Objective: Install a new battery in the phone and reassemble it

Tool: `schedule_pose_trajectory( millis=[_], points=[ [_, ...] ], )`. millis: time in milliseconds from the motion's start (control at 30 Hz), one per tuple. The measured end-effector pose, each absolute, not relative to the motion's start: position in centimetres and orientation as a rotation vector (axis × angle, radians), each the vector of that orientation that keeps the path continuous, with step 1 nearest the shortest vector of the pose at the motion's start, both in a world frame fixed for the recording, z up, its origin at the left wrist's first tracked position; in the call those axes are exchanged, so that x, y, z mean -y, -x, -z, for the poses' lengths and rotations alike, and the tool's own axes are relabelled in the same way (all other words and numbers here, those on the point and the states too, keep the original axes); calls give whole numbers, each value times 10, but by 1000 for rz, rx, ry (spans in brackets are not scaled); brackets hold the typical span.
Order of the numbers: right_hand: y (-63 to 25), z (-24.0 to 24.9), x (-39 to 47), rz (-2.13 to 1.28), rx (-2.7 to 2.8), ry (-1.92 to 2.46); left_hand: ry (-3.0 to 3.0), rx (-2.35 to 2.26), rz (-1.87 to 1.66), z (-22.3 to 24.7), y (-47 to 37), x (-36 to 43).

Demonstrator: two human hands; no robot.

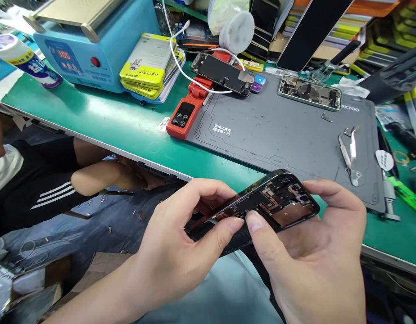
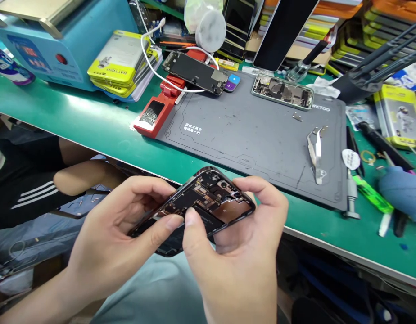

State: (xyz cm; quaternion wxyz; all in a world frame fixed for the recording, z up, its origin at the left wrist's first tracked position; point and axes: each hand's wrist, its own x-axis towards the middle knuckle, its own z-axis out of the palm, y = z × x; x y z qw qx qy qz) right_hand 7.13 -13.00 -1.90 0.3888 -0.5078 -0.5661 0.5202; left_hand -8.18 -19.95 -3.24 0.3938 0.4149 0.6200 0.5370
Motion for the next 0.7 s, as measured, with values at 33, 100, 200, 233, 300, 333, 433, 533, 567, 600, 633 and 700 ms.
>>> schedule_pose_trajectory(
  millis=[33,100,200,233,300,333,433,533,567,600,633,700],
  points=[
    [-71,19,129,-1319,1448,1291,-1057,-1570,-1367,32,82,200],
    [-70,19,128,-1321,1454,1291,-1052,-1566,-1369,33,83,200],
    [-68,19,127,-1326,1460,1297,-1041,-1555,-1377,34,82,199],
    [-68,19,127,-1326,1458,1306,-1035,-1557,-1376,34,82,199],
    [-68,19,128,-1323,1440,1333,-1020,-1566,-1363,32,82,198],
    [-68,19,129,-1322,1426,1348,-1006,-1573,-1348,31,81,197],
    [-68,19,130,-1326,1395,1378,-965,-1580,-1306,28,81,196],
    [-69,19,130,-1345,1380,1378,-928,-1570,-1318,25,80,195],
    [-69,19,130,-1352,1374,1373,-916,-1567,-1322,25,80,194],
    [-69,18,130,-1360,1369,1369,-904,-1564,-1319,24,80,193],
    [-69,18,130,-1370,1362,1365,-889,-1563,-1315,24,81,192],
    [-69,17,130,-1407,1338,1361,-851,-1550,-1298,22,81,191]
  ],
)
